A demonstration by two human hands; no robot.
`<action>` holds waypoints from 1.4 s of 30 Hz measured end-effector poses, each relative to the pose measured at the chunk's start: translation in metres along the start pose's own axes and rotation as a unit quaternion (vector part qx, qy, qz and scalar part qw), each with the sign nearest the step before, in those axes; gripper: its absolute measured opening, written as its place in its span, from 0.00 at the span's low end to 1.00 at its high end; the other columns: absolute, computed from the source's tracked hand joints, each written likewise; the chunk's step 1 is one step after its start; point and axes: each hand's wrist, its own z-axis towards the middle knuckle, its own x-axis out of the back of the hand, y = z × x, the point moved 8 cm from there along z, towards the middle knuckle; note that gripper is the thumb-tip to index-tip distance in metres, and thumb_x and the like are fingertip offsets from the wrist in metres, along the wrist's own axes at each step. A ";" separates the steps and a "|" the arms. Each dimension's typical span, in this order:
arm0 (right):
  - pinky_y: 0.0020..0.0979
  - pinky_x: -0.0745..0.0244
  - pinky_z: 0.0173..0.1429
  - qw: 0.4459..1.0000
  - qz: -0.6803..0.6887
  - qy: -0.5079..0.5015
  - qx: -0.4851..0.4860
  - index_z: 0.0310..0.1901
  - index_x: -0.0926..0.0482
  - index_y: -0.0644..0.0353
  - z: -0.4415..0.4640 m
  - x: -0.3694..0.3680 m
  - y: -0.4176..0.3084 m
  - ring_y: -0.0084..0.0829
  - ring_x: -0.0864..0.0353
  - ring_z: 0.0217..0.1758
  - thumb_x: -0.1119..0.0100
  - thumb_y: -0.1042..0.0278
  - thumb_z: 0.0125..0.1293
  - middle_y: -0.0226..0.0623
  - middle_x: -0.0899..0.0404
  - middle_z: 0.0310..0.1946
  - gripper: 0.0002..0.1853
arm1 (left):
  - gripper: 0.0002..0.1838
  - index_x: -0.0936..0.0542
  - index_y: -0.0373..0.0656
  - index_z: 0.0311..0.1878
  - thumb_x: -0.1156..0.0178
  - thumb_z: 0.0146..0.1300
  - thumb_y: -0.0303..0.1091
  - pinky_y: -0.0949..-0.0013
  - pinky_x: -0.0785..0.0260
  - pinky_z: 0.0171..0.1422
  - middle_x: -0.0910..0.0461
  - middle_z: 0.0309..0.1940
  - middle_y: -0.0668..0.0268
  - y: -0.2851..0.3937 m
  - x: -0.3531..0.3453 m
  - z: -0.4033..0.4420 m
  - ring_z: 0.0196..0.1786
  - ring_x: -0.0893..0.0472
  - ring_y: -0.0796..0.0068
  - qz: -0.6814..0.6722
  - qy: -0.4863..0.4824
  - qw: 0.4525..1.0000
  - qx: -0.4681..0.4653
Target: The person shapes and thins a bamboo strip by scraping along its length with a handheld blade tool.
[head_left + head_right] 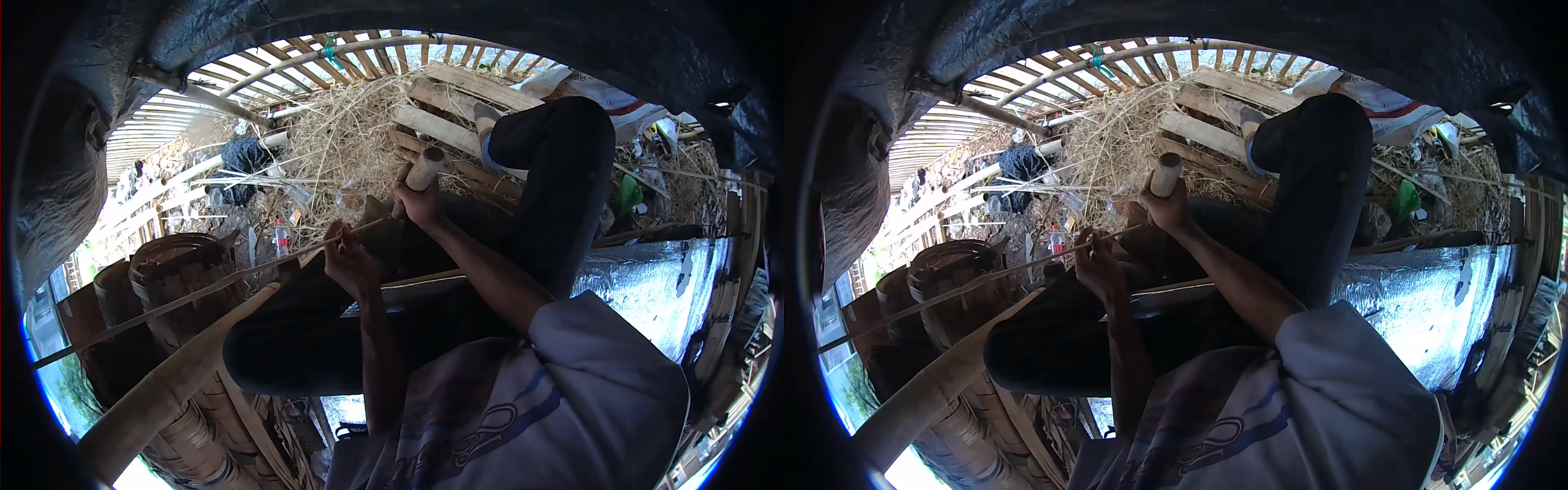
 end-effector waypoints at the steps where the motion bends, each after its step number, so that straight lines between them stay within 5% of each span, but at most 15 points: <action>1: 0.25 0.34 0.18 0.999 -0.012 0.003 0.052 0.30 0.29 0.61 0.010 -0.001 -0.010 0.19 0.27 0.16 0.42 0.81 0.53 0.29 0.27 0.18 0.06 | 0.11 0.25 0.32 0.49 0.48 0.66 0.25 0.72 0.24 0.46 0.21 0.39 0.56 -0.002 0.003 0.001 0.43 0.19 0.69 0.015 0.004 1.000 0.019; 10: 0.24 0.32 0.24 0.995 0.033 -0.090 0.035 0.28 0.28 0.61 -0.004 -0.009 -0.011 0.18 0.27 0.20 0.40 0.78 0.54 0.28 0.27 0.17 0.05 | 0.10 0.24 0.32 0.48 0.47 0.66 0.26 0.72 0.22 0.43 0.20 0.39 0.56 0.003 -0.006 -0.002 0.41 0.19 0.70 0.040 -0.021 0.999 -0.024; 12: 0.26 0.32 0.24 0.950 -0.270 -0.067 0.141 0.26 0.28 0.61 0.004 0.003 -0.001 0.17 0.27 0.21 0.39 0.77 0.52 0.27 0.27 0.17 0.05 | 0.10 0.24 0.32 0.47 0.47 0.66 0.26 0.72 0.22 0.43 0.20 0.39 0.56 0.004 -0.011 -0.001 0.41 0.19 0.71 0.016 -0.021 1.000 -0.017; 14: 0.27 0.32 0.24 0.956 -0.262 -0.059 0.114 0.24 0.27 0.60 0.014 0.008 0.013 0.18 0.26 0.20 0.39 0.76 0.51 0.26 0.27 0.16 0.05 | 0.10 0.24 0.32 0.47 0.47 0.66 0.26 0.73 0.22 0.44 0.20 0.38 0.57 -0.001 -0.011 0.003 0.41 0.19 0.71 0.003 -0.020 1.000 -0.005; 17: 0.26 0.33 0.23 0.997 0.006 -0.070 -0.006 0.25 0.27 0.61 0.009 -0.012 -0.020 0.20 0.26 0.18 0.39 0.76 0.52 0.27 0.28 0.15 0.05 | 0.10 0.24 0.33 0.48 0.46 0.66 0.27 0.73 0.23 0.43 0.20 0.38 0.57 -0.004 -0.011 0.000 0.40 0.19 0.72 0.012 -0.019 1.000 -0.002; 20: 0.26 0.34 0.22 0.992 0.094 -0.079 -0.026 0.24 0.27 0.60 0.002 -0.025 -0.036 0.20 0.27 0.17 0.38 0.76 0.50 0.27 0.27 0.15 0.06 | 0.10 0.24 0.34 0.48 0.46 0.66 0.27 0.73 0.23 0.42 0.20 0.37 0.57 -0.004 -0.006 0.002 0.39 0.19 0.73 0.021 -0.019 0.999 -0.026; 24: 0.26 0.35 0.21 0.988 -0.129 -0.015 0.083 0.24 0.28 0.60 0.018 0.020 0.026 0.19 0.28 0.15 0.38 0.75 0.49 0.27 0.27 0.15 0.06 | 0.10 0.24 0.34 0.47 0.46 0.66 0.27 0.72 0.23 0.42 0.20 0.37 0.57 -0.005 -0.003 0.004 0.38 0.19 0.72 0.048 -0.014 0.999 -0.017; 28: 0.25 0.35 0.21 0.994 -0.108 -0.014 -0.008 0.23 0.28 0.59 0.031 0.014 0.015 0.19 0.29 0.15 0.39 0.76 0.48 0.27 0.27 0.15 0.06 | 0.10 0.24 0.34 0.48 0.46 0.66 0.28 0.71 0.23 0.43 0.20 0.37 0.57 -0.008 -0.005 0.004 0.39 0.19 0.71 -0.001 -0.019 1.000 -0.021; 30: 0.25 0.36 0.20 0.998 0.039 -0.054 -0.005 0.21 0.28 0.59 0.011 -0.013 -0.018 0.19 0.29 0.15 0.39 0.76 0.48 0.26 0.27 0.15 0.06 | 0.10 0.24 0.34 0.48 0.46 0.66 0.28 0.71 0.23 0.43 0.20 0.37 0.57 -0.002 -0.008 0.001 0.40 0.19 0.71 0.020 -0.020 0.999 -0.028; 32: 0.25 0.32 0.27 0.994 -0.025 -0.103 -0.014 0.27 0.29 0.60 0.002 -0.012 -0.011 0.21 0.27 0.22 0.43 0.81 0.52 0.28 0.30 0.19 0.06 | 0.10 0.24 0.34 0.48 0.46 0.66 0.28 0.71 0.22 0.43 0.20 0.38 0.57 0.001 -0.007 -0.001 0.40 0.19 0.71 0.044 -0.027 0.998 -0.038; 35: 0.32 0.29 0.27 0.936 -0.324 -0.080 0.116 0.28 0.27 0.63 0.003 0.016 0.021 0.26 0.25 0.21 0.37 0.74 0.48 0.32 0.25 0.20 0.08 | 0.10 0.24 0.33 0.48 0.46 0.66 0.27 0.71 0.22 0.44 0.21 0.38 0.57 0.001 -0.008 0.003 0.42 0.20 0.71 0.007 -0.011 1.000 -0.005; 36: 0.32 0.29 0.27 0.935 -0.322 -0.077 0.123 0.28 0.27 0.63 0.009 0.025 0.028 0.26 0.25 0.21 0.37 0.74 0.48 0.32 0.25 0.20 0.08 | 0.10 0.24 0.33 0.48 0.46 0.66 0.27 0.71 0.22 0.45 0.21 0.38 0.56 0.000 -0.010 0.002 0.42 0.20 0.70 0.000 -0.020 1.000 -0.005; 39: 0.33 0.29 0.26 0.914 -0.399 -0.040 0.059 0.22 0.26 0.62 0.024 0.040 0.044 0.25 0.23 0.20 0.36 0.70 0.45 0.36 0.25 0.15 0.08 | 0.10 0.24 0.33 0.48 0.47 0.66 0.27 0.70 0.22 0.46 0.21 0.39 0.56 -0.001 -0.014 0.002 0.42 0.20 0.70 -0.010 -0.028 0.999 -0.009; 40: 0.33 0.29 0.26 0.914 -0.399 -0.042 0.056 0.22 0.26 0.62 0.025 0.033 0.036 0.25 0.23 0.20 0.36 0.70 0.45 0.36 0.25 0.15 0.08 | 0.10 0.24 0.33 0.47 0.47 0.66 0.27 0.70 0.22 0.46 0.21 0.39 0.56 -0.002 -0.013 0.001 0.42 0.20 0.70 -0.017 -0.024 1.000 -0.008; 42: 0.31 0.30 0.24 0.999 -0.037 -0.038 -0.006 0.20 0.27 0.61 0.025 0.020 0.019 0.22 0.24 0.19 0.39 0.75 0.49 0.32 0.26 0.15 0.06 | 0.10 0.24 0.33 0.47 0.47 0.66 0.27 0.70 0.22 0.46 0.21 0.39 0.56 -0.001 -0.010 0.000 0.42 0.20 0.70 0.000 -0.024 1.000 -0.006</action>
